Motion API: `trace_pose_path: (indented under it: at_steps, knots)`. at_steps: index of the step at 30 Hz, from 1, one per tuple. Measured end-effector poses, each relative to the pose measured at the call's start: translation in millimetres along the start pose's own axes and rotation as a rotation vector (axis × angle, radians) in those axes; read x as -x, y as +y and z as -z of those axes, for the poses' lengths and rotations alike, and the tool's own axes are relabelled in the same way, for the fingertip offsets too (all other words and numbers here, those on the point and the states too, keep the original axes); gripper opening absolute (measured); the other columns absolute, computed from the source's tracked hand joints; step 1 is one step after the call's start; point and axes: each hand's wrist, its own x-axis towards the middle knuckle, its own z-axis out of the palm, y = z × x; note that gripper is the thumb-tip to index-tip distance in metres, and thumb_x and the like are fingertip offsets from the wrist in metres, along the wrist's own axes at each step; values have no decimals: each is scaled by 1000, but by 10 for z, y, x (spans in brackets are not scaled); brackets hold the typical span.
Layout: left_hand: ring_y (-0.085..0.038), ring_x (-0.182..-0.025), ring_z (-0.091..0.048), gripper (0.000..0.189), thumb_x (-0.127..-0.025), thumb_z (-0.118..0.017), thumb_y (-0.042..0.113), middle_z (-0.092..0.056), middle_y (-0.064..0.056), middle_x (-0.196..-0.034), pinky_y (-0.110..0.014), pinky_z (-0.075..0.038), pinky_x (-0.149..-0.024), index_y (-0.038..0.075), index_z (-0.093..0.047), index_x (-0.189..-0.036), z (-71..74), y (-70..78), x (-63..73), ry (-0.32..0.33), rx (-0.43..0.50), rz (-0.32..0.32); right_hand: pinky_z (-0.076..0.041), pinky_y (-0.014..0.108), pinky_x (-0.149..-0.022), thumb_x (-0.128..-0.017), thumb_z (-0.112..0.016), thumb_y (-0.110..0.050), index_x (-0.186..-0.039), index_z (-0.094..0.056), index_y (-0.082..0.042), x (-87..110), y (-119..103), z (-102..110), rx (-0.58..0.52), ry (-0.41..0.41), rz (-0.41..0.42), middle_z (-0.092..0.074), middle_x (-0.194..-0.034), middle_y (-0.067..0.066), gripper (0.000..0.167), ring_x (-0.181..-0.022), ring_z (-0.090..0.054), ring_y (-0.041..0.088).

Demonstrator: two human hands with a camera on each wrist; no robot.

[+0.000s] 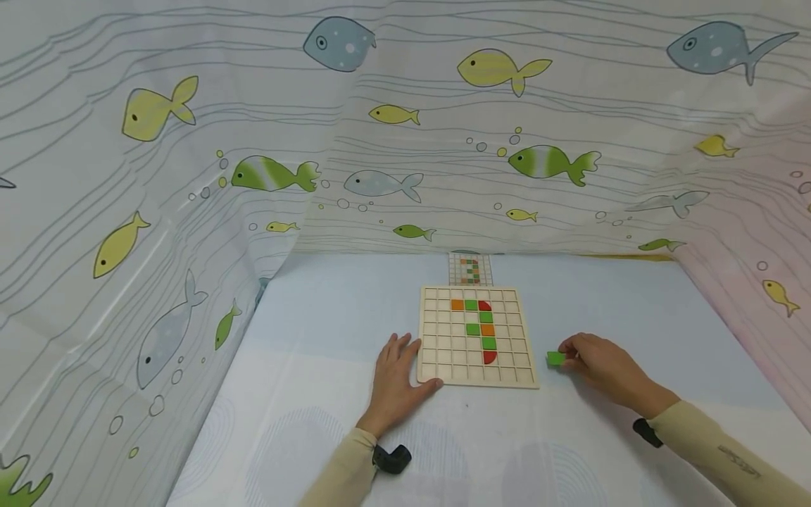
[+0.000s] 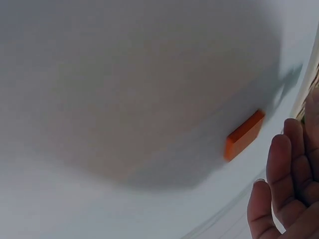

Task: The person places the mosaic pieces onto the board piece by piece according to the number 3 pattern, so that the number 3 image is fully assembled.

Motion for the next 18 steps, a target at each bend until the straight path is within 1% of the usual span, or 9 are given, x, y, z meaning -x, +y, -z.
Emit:
trace_pose_path:
  at_steps: [9,14,18]
  knots:
    - [-46,-158,-26,78,-85,-85,38,-44,-21,-162,-69,-24,-126,4,-57,-149,2,14,3,-6,3,5,-56,40,-77,-87,-87,-15,-105,-72,-9,-247,-227,-69,11,-19,12,-72,-93,-5,24,-81,-63,10]
    - [-46,-159,-26,78,-86,-84,40,-44,-20,-162,-69,-24,-125,5,-57,-149,1,12,0,-4,3,7,-51,37,-77,-85,-89,-18,-105,-73,-10,-377,-376,-87,11,-35,8,-71,-92,-6,27,-83,-62,10]
    - [-46,-159,-26,78,-86,-84,40,-45,-20,-162,-69,-24,-125,4,-57,-149,-2,8,0,-3,-2,3,-48,35,-77,-87,-88,-18,-105,-72,-11,-453,-467,-103,7,-44,25,-70,-92,-8,26,-86,-63,10]
